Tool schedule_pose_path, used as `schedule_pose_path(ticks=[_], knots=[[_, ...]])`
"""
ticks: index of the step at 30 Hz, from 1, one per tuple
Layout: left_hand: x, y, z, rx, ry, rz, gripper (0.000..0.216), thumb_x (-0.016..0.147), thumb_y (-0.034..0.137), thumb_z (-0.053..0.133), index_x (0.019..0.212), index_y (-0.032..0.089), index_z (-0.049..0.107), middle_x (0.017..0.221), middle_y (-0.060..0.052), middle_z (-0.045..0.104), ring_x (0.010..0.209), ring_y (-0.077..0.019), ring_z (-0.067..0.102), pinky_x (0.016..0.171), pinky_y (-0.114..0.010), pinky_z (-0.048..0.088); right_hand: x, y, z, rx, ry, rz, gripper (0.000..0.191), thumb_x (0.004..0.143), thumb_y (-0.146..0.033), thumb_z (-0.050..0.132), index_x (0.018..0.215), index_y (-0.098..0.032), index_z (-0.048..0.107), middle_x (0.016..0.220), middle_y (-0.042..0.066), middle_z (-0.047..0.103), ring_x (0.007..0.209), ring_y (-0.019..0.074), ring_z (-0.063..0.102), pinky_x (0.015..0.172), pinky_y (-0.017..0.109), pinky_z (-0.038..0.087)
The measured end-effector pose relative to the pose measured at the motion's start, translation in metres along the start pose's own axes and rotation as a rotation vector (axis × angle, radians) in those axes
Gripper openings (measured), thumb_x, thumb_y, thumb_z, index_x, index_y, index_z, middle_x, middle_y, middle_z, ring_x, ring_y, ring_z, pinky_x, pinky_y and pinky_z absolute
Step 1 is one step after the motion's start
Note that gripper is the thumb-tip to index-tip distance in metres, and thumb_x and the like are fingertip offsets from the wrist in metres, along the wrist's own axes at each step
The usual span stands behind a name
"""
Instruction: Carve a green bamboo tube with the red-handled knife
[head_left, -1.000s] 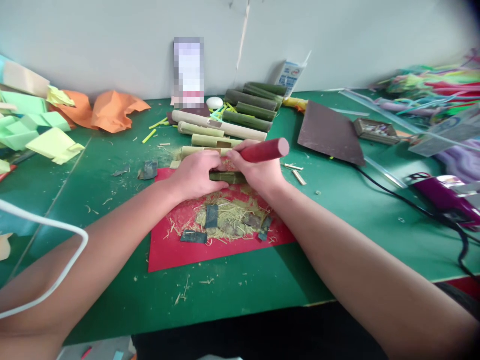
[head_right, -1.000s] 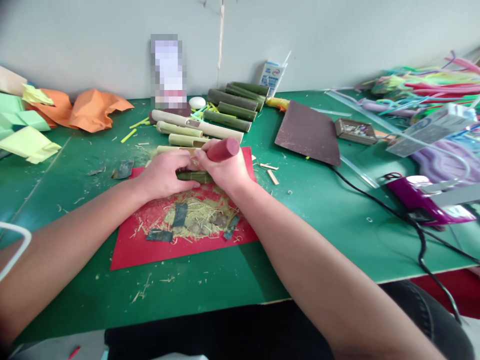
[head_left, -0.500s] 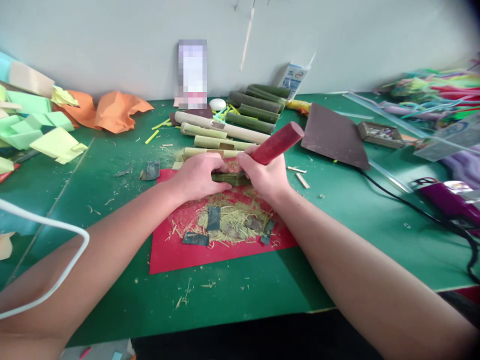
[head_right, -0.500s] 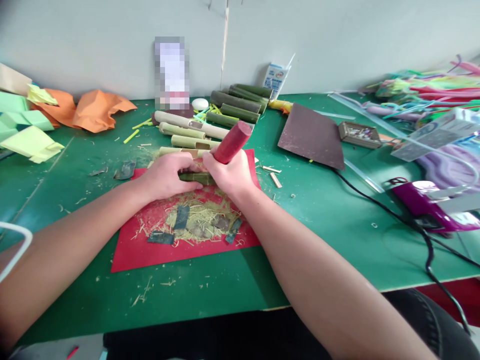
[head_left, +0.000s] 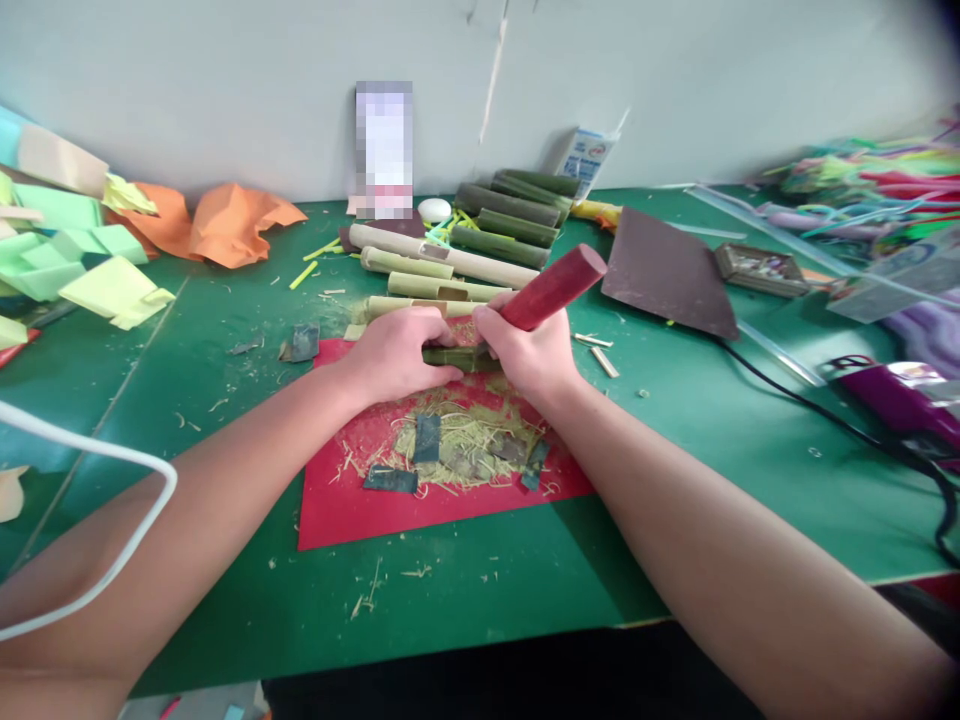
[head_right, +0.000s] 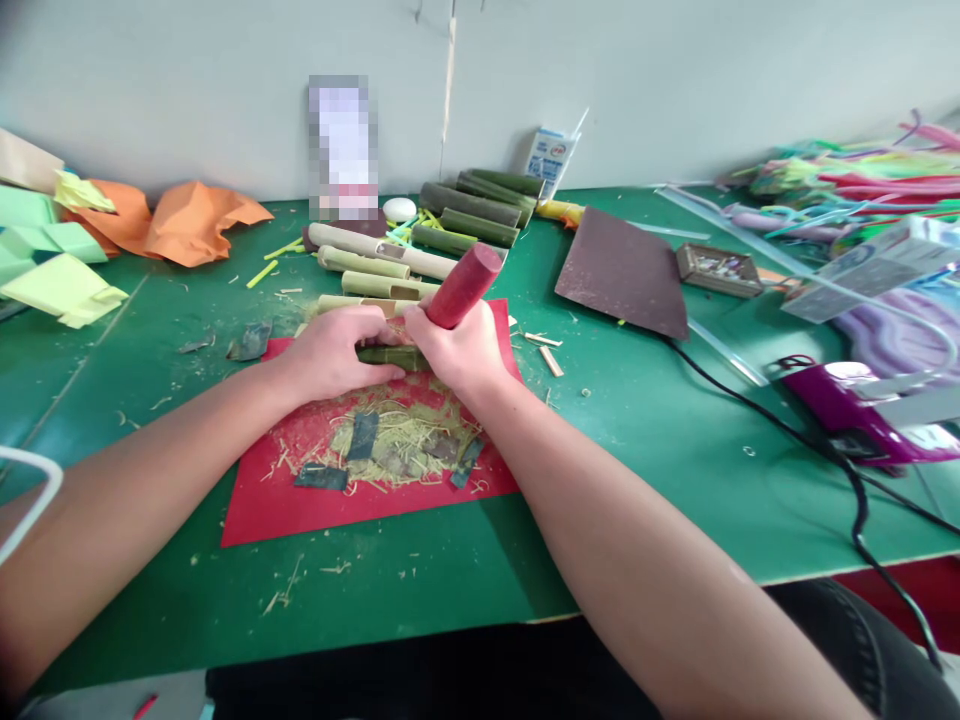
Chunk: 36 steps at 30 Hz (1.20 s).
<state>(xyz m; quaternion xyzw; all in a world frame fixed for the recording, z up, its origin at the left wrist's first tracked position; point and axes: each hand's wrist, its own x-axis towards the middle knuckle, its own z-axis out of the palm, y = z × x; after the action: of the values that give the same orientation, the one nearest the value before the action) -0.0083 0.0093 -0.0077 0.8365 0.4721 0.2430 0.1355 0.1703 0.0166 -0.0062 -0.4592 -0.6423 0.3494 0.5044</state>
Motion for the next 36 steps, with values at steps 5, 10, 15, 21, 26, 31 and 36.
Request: schedule_pose_path(ticks=[5,10,15,21,26,31,36], knots=[[-0.0001,0.0001,0.0001,0.048,0.012,0.026,0.026,0.072,0.036,0.08,0.081,0.017,0.065,0.084,-0.004,0.066,0.079,-0.0203,0.061,0.069,-0.032,0.044,0.0023,0.0026,0.0007,0.004,0.01,-0.082,0.021,0.076,-0.03,0.065,0.062,-0.021,0.053,0.061,-0.002,0.055,0.058,0.0121,0.049,0.054,0.029,0.042],[-0.0007,0.001,-0.0005,0.001,0.007,0.032,0.025,0.073,0.035,0.08,0.087,0.018,0.069,0.087,-0.003,0.068,0.08,-0.0193,0.063,0.071,-0.031,0.047,0.0011,0.0006,-0.0007,0.03,-0.028,-0.022,0.023,0.078,-0.031,0.063,0.06,-0.021,0.054,0.058,-0.002,0.052,0.056,0.0114,0.046,0.052,0.028,0.039],[-0.0004,0.0011,-0.0003,-0.019,-0.002,0.012,0.026,0.073,0.034,0.08,0.09,0.018,0.07,0.089,-0.003,0.069,0.082,-0.0189,0.064,0.073,-0.031,0.048,-0.0001,-0.0001,-0.0018,0.037,-0.047,-0.054,0.022,0.079,-0.029,0.064,0.061,-0.02,0.056,0.059,-0.002,0.052,0.056,0.011,0.046,0.054,0.029,0.04],[-0.0006,0.0009,-0.0001,-0.019,0.003,0.02,0.025,0.073,0.033,0.08,0.091,0.019,0.071,0.09,-0.003,0.069,0.084,-0.0191,0.064,0.075,-0.031,0.049,0.0002,0.001,-0.001,0.04,-0.045,-0.033,0.022,0.079,-0.029,0.064,0.061,-0.02,0.055,0.058,-0.003,0.052,0.055,0.0109,0.046,0.054,0.029,0.039],[-0.0008,0.0004,-0.0001,-0.01,0.002,0.018,0.025,0.073,0.034,0.08,0.09,0.019,0.07,0.089,-0.003,0.069,0.083,-0.0191,0.064,0.074,-0.032,0.048,0.0003,-0.0002,-0.0005,0.005,-0.032,-0.021,0.021,0.078,-0.028,0.062,0.06,-0.021,0.053,0.057,-0.003,0.051,0.054,0.0105,0.044,0.053,0.029,0.037],[-0.0006,0.0004,-0.0002,0.015,0.005,0.019,0.025,0.073,0.036,0.081,0.088,0.019,0.069,0.088,-0.003,0.068,0.082,-0.0193,0.063,0.071,-0.031,0.047,0.0011,0.0002,0.0002,-0.004,0.023,-0.024,0.016,0.075,-0.022,0.061,0.061,-0.021,0.052,0.058,-0.003,0.051,0.056,0.011,0.045,0.053,0.028,0.038],[-0.0006,0.0009,-0.0006,0.014,-0.002,0.02,0.025,0.073,0.036,0.08,0.088,0.019,0.068,0.089,-0.003,0.068,0.082,-0.0193,0.063,0.072,-0.032,0.047,0.0008,0.0016,-0.0012,0.014,-0.015,-0.02,0.022,0.079,-0.029,0.061,0.061,-0.021,0.051,0.059,-0.003,0.052,0.057,0.0114,0.046,0.054,0.029,0.04]])
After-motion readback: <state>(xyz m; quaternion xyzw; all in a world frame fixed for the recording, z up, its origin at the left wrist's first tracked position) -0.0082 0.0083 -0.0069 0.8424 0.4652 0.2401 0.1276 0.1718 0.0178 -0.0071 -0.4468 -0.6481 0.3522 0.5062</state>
